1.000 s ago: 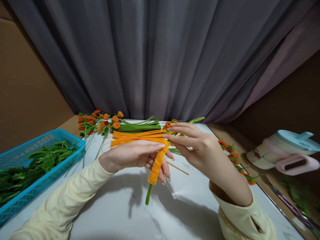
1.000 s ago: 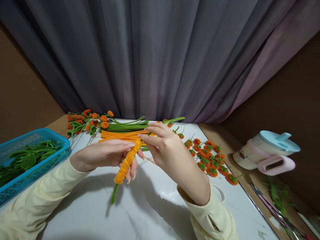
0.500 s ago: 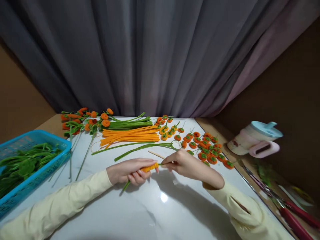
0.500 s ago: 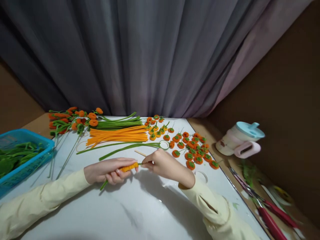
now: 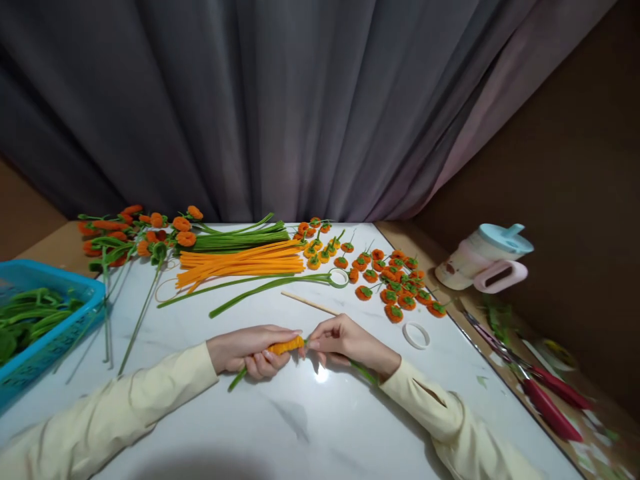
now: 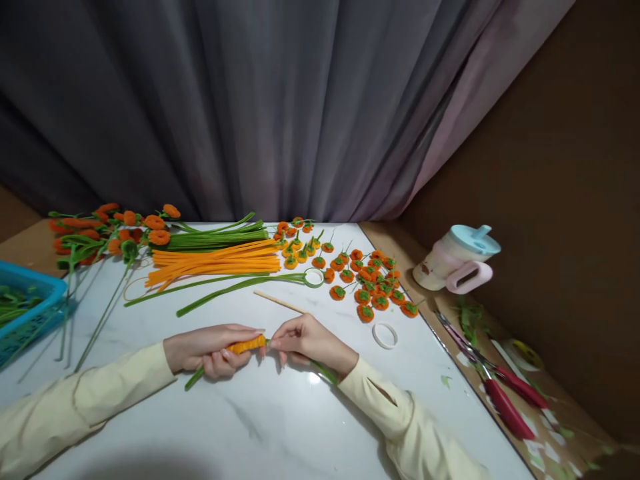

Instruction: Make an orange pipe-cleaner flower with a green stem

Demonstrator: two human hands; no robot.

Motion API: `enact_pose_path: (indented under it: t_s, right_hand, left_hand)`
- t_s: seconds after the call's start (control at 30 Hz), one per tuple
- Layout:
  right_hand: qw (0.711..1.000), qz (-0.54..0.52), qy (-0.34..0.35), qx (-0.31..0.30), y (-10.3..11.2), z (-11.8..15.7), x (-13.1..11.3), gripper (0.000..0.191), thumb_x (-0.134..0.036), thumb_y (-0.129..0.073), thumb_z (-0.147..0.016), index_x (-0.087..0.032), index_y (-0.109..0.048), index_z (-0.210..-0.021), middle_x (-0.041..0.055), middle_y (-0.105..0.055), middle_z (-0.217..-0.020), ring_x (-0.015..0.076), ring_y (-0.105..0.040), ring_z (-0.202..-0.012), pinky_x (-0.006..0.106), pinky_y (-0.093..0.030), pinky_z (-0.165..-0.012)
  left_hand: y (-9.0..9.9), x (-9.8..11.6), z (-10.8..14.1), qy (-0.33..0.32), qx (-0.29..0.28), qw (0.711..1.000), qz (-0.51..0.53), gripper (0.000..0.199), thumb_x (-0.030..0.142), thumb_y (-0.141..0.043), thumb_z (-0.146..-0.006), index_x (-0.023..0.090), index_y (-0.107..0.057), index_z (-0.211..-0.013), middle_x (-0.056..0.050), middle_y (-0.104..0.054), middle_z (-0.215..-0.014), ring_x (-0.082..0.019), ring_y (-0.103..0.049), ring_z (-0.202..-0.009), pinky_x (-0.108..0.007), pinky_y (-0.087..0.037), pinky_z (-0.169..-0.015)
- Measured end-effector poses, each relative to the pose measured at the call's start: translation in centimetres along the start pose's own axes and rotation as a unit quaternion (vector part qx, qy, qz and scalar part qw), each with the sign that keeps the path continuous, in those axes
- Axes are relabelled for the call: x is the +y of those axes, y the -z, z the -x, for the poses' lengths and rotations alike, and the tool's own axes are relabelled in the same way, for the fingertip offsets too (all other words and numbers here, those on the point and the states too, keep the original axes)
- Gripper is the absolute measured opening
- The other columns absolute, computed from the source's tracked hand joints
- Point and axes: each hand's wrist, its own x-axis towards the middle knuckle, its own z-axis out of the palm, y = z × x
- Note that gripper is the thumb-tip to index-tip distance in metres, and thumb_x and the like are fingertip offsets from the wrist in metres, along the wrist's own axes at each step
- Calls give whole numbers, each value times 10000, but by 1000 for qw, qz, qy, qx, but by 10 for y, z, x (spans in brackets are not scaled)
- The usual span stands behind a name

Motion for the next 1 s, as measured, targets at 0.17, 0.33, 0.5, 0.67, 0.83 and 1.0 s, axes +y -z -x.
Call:
enact_pose_path:
  t_s: [0.17, 0.33, 0.5, 0.67, 0.83, 1.0]
  right_hand:
    - [996, -74, 1, -43, 4, -1, 6, 280, -344, -590, -823, -77, -668, -855, 17, -614, -587, 12, -344, -330, 182, -272, -377]
    - [994, -84, -9, -64, 5, -2, 10, 262, -326, -575, -838, -78, -658, -840, 2, -595, -570, 0, -291, -322, 180, -200, -355]
    - [995, -76, -9, -70, 6, -7, 13, 273, -331, -575, -841, -72, -661, -848, -5, -578, -557, 1, -256, -333, 187, -152, -345]
    - [994, -68, -9, -91, 6, -11, 15, 263, -324, -576, -843, -73, -657, -841, -7, -576, -535, 0, -244, -326, 185, -130, -336]
    - [993, -77, -10, -92, 3, -11, 15, 254, -321, -572, -846, -82, -654, -829, -7, -579, -543, 0, -258, -321, 188, -149, -344]
    - [994, -88, -15, -64, -1, -9, 10, 261, -344, -574, -842, -93, -642, -816, -6, -590, -558, 3, -277, -324, 188, -189, -364]
  left_hand:
    - [7, 3, -1, -2, -4, 1000, 24, 320, 489, -588, -787, 183, -524, -855, 95, -248, -465, -20, -56, -343, -110, -31, -273]
    - [5, 3, -1, 21, -8, 1000, 20, 294, 479, -589, -790, 201, -518, -852, 91, -245, -470, -21, -66, -338, -99, -39, -278]
    - [4, 5, 0, 28, -12, 999, 17, 285, 473, -595, -788, 207, -533, -873, 89, -238, -479, -22, -70, -350, -86, -54, -283]
    - [6, 4, -2, 30, -14, 999, 2, 283, 474, -581, -795, 196, -542, -826, 87, -227, -461, -27, -69, -350, -92, -67, -269]
    - [8, 4, -2, 31, -20, 999, -4, 291, 473, -570, -804, 182, -557, -823, 87, -235, -462, -24, -85, -337, -96, -70, -263]
    - [5, 1, -4, -14, -5, 1000, -2, 345, 495, -546, -811, 151, -564, -833, 54, -369, -504, -42, -283, -322, -117, -182, -254]
